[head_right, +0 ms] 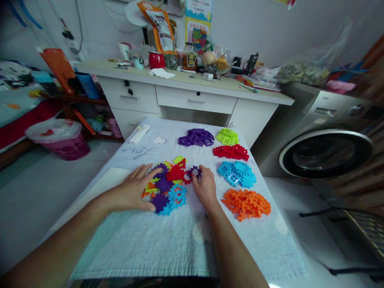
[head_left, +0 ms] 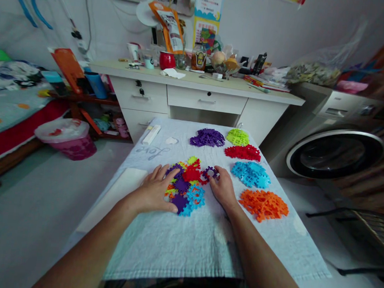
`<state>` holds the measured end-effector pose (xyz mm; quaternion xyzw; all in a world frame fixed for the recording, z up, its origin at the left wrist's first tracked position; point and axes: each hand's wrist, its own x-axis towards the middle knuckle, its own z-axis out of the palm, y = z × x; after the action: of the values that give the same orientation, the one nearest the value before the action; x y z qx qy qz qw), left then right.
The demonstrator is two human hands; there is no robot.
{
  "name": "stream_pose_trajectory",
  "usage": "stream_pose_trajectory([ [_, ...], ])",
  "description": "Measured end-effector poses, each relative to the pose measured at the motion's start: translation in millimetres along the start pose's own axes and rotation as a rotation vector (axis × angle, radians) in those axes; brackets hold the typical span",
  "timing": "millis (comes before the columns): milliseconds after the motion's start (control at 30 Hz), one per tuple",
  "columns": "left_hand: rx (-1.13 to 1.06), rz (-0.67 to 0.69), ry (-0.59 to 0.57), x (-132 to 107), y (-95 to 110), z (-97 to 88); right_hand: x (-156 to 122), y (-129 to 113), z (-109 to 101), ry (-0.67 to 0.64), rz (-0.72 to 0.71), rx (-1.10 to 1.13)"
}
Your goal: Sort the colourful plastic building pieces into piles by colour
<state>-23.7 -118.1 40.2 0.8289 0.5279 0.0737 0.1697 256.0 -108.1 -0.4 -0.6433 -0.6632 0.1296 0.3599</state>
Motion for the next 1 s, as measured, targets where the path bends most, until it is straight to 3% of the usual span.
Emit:
stream_pose_trajectory([
  [133, -0.021, 0.034, -0.019, -11.9, -6.1, 24.4, -2.5, 0.2, 0.8, -0.038, -0.087, -0.119],
  [300, -0.016, 0.019, -0.006, -9.0, 4.6, 41.6, -3.1, 2.4, 2.8, -0.036, -0.114, -0.176],
  [567, -0.048, 0.079, 0.185, 4.4, 17.6, 55.1, -0.4, 10.2, -0.4, -0.041, -0.063, -0.107],
  [733, -0.063, 0.101, 0.180, 4.6, 17.5, 54.7, 1.5, 10.9, -2.1, -0.034, -0.016, -0.029],
  [867, -0.122, 0.073, 0.132, 10.2, 16.6, 42.4, 2.6, 10.7, -1.5, -0.033, -0.010, -0.041],
  [1000, -0.156, -0.003, 0.221, 32.3, 15.4, 28.0, 3.6, 11.7, -0.9, -0.026, -0.001, -0.041],
])
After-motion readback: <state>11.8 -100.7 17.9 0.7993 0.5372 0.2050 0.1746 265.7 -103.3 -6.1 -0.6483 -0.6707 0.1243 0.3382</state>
